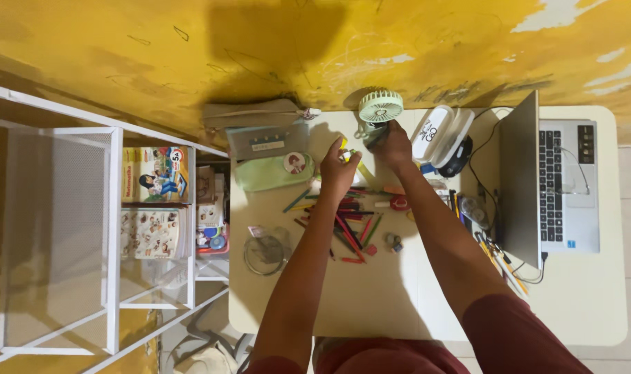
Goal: The person organizes a cluttered desk by sorting various stationery items. They place notebooks into a white wire mesh shelf, put rubber bands into a glass jar, and pack pens, pencils, and other small items into a beige pencil case. The person also moves a small fan and a laptop to clear space on the desk.
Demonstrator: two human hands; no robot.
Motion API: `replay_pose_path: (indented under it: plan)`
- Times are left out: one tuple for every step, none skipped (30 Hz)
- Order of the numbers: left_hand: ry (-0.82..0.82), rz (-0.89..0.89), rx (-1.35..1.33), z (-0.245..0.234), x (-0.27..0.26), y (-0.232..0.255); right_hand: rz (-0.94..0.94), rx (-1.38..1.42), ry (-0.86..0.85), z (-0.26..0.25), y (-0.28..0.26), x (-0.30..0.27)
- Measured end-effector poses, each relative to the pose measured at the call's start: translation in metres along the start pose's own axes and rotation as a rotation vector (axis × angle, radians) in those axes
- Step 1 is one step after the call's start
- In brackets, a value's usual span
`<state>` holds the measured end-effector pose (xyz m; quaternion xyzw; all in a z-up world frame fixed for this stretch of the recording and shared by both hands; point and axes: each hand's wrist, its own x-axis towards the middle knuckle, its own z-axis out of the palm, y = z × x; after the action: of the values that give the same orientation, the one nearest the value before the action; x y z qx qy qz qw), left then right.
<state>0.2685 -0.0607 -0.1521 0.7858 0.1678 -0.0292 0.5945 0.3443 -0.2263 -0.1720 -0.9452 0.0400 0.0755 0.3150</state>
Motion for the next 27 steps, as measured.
replay_pose_path:
  plan:
    - [-0.010,0.021,-0.036,-0.006,-0.010,-0.001,0.020,0.023,0.025,0.000,-0.001,-0.010]
    - [-0.020,0.041,-0.072,-0.011,-0.021,-0.004,0.039,0.047,0.050,-0.002,-0.001,-0.022]
    - [-0.035,-0.059,-0.095,-0.014,-0.037,-0.008,0.037,0.091,0.064,-0.006,0.001,-0.036]
    - [-0.052,-0.160,-0.117,-0.016,-0.055,-0.017,0.035,0.136,0.077,-0.011,0.004,-0.054]
    - [-0.106,-0.144,-0.267,-0.019,-0.075,-0.029,0.032,0.179,0.094,-0.014,0.008,-0.074]
    - [-0.162,-0.130,-0.417,-0.022,-0.096,-0.044,-0.127,0.116,0.210,-0.017,0.012,-0.097]
    - [-0.231,-0.059,-0.638,-0.020,-0.117,-0.059,-0.284,0.049,0.321,-0.018,0.016,-0.123]
    - [-0.301,0.011,-0.860,-0.020,-0.139,-0.074,-0.262,0.076,0.321,-0.016,0.019,-0.151]
    - [-0.326,-0.040,-0.696,-0.029,-0.167,-0.087,-0.242,0.101,0.321,-0.015,0.023,-0.181]
    - [-0.348,-0.088,-0.530,-0.040,-0.195,-0.098,-0.237,0.112,0.298,-0.014,0.028,-0.212]
    - [-0.362,-0.208,-0.506,-0.048,-0.217,-0.104,-0.233,0.123,0.273,-0.012,0.036,-0.244]
    - [-0.376,-0.327,-0.480,-0.056,-0.236,-0.107,-0.132,0.134,0.211,-0.006,0.042,-0.275]
    - [-0.355,-0.250,-0.294,-0.069,-0.254,-0.110,-0.032,0.146,0.149,0.000,0.049,-0.301]
    - [-0.331,-0.170,-0.110,-0.084,-0.267,-0.113,-0.045,0.122,0.159,0.004,0.058,-0.325]
    - [-0.321,-0.195,-0.071,-0.096,-0.278,-0.118,-0.053,0.098,0.165,0.008,0.066,-0.348]
    - [-0.311,-0.220,-0.031,-0.107,-0.286,-0.124,-0.001,0.108,0.155,0.012,0.074,-0.366]
    - [-0.302,-0.246,0.011,-0.117,-0.294,-0.132,0.053,0.120,0.143,0.016,0.079,-0.383]
    - [-0.285,-0.195,0.070,-0.126,-0.297,-0.141,0.107,0.132,0.131,0.019,0.083,-0.395]
    - [-0.270,-0.143,0.128,-0.133,-0.296,-0.149,0.096,0.108,0.150,0.020,0.085,-0.404]
    - [-0.255,-0.090,0.184,-0.139,-0.297,-0.158,0.086,0.083,0.170,0.021,0.087,-0.408]
    - [-0.267,-0.082,0.239,-0.145,-0.298,-0.166,0.075,0.059,0.187,0.021,0.088,-0.413]
    - [-0.278,-0.072,0.294,-0.150,-0.297,-0.172,0.106,0.054,0.174,0.021,0.088,-0.418]
    - [-0.279,-0.062,0.349,-0.154,-0.293,-0.176,0.128,0.052,0.159,0.020,0.088,-0.415]
    - [-0.288,-0.044,0.384,-0.157,-0.290,-0.178,0.150,0.050,0.144,0.020,0.087,-0.414]
    - [-0.288,-0.032,0.416,-0.160,-0.287,-0.179,0.123,-0.006,0.115,0.020,0.087,-0.413]
    - [-0.287,-0.020,0.447,-0.162,-0.286,-0.177,0.095,-0.063,0.085,0.019,0.087,-0.412]
    - [-0.282,-0.021,0.445,-0.162,-0.286,-0.173,0.055,-0.120,0.054,0.018,0.087,-0.408]
